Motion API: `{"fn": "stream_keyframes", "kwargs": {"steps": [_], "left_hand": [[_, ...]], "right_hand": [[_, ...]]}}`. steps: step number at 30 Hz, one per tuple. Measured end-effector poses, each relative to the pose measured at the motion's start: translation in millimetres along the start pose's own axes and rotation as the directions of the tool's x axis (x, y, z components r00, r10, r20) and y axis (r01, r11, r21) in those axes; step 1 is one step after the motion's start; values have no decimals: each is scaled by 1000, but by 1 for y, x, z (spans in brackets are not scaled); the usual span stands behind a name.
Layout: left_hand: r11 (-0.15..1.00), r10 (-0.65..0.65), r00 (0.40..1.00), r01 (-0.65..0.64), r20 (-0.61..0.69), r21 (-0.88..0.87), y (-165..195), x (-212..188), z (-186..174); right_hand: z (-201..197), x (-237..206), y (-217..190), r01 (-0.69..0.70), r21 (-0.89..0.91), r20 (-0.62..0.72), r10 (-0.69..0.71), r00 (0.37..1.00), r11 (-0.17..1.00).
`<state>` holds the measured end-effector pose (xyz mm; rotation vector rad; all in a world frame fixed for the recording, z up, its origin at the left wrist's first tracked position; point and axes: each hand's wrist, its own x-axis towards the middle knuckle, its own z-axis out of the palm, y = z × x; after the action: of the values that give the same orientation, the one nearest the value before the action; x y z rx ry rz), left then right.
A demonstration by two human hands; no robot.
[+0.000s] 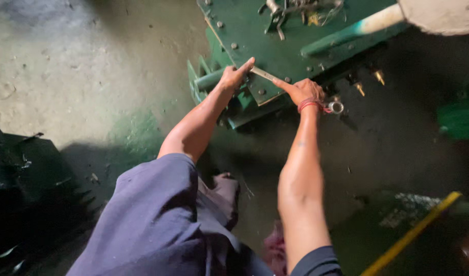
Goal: The person uses two wrenches to tighten bolts on a green electrical transformer. They move around the unit, applying torque to multiple fasteners on the side and top of the equipment.
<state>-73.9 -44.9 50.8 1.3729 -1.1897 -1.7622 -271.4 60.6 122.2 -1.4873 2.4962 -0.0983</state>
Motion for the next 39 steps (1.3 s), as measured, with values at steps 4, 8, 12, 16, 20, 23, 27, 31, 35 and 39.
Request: {"fn": "stream_keyframes", "kwargs": {"steps": [4,8,12,16,20,23,27,31,35,39], "left_hand": [[764,523,852,-476,-14,-435,-9,13,3],[977,32,992,-5,125,-213,-30,25,-2],[980,-172,960,190,222,-60,-47,30,-10],[953,62,976,4,209,-303,-49,29,-7],[968,-37,984,78,172,-240,-48,24,-4],[960,-37,980,90,196,-266,-50,24,-2],[973,-10,987,46,157,-226,-51,27,-3],[968,123,986,-93,116,-233,-42,30,-1],[956,128,988,-100,85,-276,-30,24,-1],[965,190,982,-185,10,-187,-22,15,-1]], "right_hand": [[33,-55,-17,-192,213,-49,207,977,958],[35,-66,-15,-181,106,-58,187,981,978],[-13,-2,-6,60,-110,80,-51,995,992],[-52,57,-15,110,-186,250,-61,966,976],[-42,43,-21,-17,-80,218,34,975,997],[-26,27,-8,-76,-118,168,95,981,990],[-9,33,7,-106,-149,281,144,949,983],[-7,41,8,-85,-123,228,111,967,989],[-9,38,4,-37,-63,148,46,988,997],[-1,23,6,-39,-45,27,40,999,998]]}}
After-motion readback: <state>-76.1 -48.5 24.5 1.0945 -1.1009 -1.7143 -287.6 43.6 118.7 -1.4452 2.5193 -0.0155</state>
